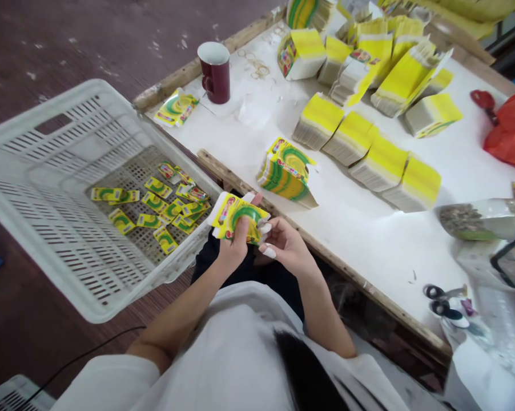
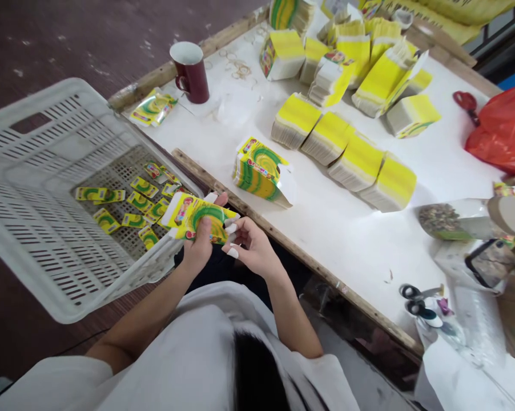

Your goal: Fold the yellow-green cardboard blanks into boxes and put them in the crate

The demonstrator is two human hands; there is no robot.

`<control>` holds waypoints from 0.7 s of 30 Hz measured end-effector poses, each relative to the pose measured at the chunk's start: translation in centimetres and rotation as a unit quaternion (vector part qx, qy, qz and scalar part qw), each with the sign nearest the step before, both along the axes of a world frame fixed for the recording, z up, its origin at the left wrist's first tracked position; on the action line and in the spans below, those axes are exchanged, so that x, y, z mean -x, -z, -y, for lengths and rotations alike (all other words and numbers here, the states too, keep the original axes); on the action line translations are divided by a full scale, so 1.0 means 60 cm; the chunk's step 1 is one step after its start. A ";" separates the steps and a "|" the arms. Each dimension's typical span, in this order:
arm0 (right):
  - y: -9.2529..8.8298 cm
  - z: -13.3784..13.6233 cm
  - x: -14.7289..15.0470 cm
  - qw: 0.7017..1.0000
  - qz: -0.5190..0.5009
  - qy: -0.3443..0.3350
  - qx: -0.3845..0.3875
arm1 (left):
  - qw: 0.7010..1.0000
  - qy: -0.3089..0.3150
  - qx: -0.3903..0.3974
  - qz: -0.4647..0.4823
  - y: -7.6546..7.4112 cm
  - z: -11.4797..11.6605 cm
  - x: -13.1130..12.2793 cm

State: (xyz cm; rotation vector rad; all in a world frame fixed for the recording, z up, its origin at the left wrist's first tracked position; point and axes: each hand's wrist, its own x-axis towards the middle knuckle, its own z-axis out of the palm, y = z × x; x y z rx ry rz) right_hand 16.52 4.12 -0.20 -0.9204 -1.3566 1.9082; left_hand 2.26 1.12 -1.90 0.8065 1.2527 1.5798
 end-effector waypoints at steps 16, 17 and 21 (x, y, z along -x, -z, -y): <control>0.008 0.013 0.014 0.992 0.036 0.118 -0.026 | 0.993 -0.037 -0.007 0.112 -0.001 0.004 0.001; 0.007 0.010 0.008 0.990 0.043 0.126 -0.038 | 0.993 -0.040 -0.002 0.108 0.003 0.004 0.003; -0.004 0.001 -0.013 0.983 0.090 0.123 -0.107 | 0.989 -0.045 0.042 0.137 0.008 0.005 0.010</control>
